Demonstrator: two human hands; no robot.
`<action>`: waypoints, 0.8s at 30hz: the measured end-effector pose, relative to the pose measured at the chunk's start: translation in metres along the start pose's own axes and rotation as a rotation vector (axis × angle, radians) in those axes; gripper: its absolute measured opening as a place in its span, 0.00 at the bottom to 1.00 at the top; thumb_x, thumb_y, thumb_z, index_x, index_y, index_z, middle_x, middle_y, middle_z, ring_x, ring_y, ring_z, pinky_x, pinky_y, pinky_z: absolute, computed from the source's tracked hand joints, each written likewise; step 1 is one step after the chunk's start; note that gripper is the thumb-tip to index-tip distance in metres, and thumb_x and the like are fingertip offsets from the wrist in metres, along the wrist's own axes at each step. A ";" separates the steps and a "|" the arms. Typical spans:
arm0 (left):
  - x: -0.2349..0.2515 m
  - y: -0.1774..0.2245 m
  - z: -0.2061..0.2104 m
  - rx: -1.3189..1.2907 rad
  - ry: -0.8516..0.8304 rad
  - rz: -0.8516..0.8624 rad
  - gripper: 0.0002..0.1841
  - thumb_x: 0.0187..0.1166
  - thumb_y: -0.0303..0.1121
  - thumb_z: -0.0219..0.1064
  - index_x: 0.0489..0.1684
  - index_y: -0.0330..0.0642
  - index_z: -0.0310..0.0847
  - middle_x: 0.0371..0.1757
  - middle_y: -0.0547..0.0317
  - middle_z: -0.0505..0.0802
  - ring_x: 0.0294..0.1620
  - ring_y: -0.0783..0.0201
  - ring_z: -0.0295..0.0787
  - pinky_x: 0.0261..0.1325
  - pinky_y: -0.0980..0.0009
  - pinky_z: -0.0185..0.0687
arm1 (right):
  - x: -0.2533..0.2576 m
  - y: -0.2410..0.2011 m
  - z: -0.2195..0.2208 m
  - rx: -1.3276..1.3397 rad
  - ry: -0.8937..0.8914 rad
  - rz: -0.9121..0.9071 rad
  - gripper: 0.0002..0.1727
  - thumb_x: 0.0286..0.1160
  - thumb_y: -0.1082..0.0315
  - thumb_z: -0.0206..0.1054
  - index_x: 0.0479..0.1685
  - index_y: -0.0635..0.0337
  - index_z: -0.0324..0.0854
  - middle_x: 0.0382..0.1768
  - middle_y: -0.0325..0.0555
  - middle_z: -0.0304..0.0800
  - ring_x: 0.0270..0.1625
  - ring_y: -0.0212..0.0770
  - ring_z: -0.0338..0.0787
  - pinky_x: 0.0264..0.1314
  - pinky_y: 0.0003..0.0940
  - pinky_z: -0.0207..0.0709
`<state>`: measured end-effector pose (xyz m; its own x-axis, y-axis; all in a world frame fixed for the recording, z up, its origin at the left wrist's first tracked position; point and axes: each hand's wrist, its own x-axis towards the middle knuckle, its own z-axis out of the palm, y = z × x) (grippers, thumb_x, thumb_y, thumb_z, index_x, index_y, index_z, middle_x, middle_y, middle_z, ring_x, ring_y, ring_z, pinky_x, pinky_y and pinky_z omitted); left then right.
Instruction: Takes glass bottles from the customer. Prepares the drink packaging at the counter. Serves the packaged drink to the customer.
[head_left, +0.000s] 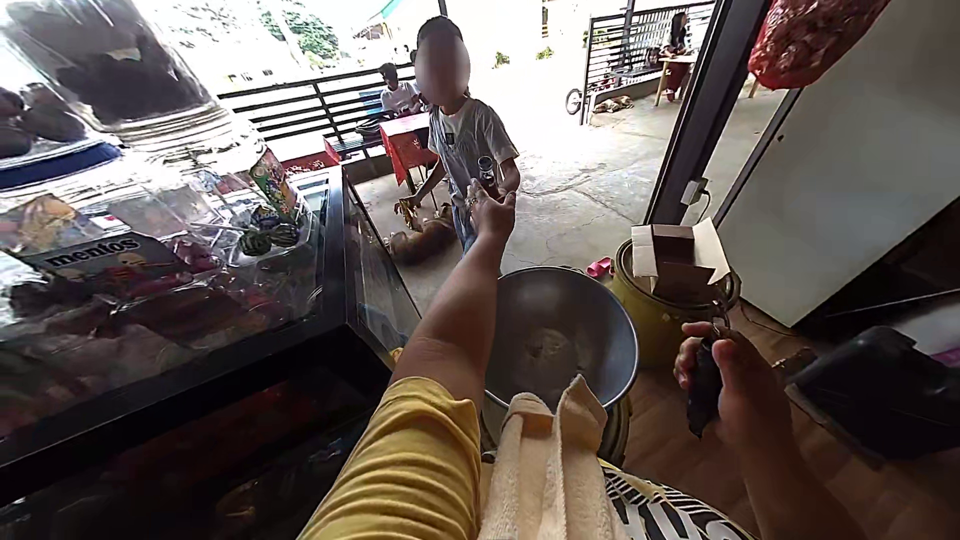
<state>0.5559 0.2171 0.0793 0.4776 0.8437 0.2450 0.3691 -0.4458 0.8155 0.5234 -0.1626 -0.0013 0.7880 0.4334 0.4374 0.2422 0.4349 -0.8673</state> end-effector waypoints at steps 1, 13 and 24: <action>0.004 0.000 -0.002 -0.015 0.037 -0.012 0.51 0.80 0.55 0.68 0.96 0.38 0.39 0.93 0.38 0.58 0.92 0.44 0.55 0.90 0.44 0.53 | -0.002 0.001 -0.003 -0.009 0.006 0.013 0.19 0.86 0.43 0.60 0.54 0.46 0.85 0.28 0.24 0.89 0.26 0.24 0.87 0.29 0.19 0.84; -0.004 0.022 -0.051 -0.032 0.178 0.090 0.19 0.81 0.40 0.67 0.64 0.38 0.80 0.56 0.41 0.91 0.60 0.45 0.88 0.64 0.42 0.79 | 0.003 0.019 -0.003 0.039 -0.018 0.116 0.17 0.88 0.48 0.58 0.52 0.49 0.84 0.29 0.27 0.90 0.25 0.25 0.88 0.28 0.18 0.85; -0.186 0.038 -0.136 -0.400 0.331 0.554 0.20 0.72 0.25 0.74 0.61 0.27 0.78 0.36 0.53 0.88 0.32 0.72 0.85 0.37 0.75 0.85 | 0.056 0.037 0.084 0.386 -0.497 0.121 0.29 0.78 0.38 0.66 0.70 0.46 0.75 0.35 0.29 0.91 0.28 0.28 0.88 0.28 0.22 0.83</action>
<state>0.3728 0.0834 0.1359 0.2216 0.6021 0.7671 -0.2023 -0.7411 0.6401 0.5290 -0.0555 0.0112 0.4181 0.7709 0.4805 -0.1262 0.5731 -0.8097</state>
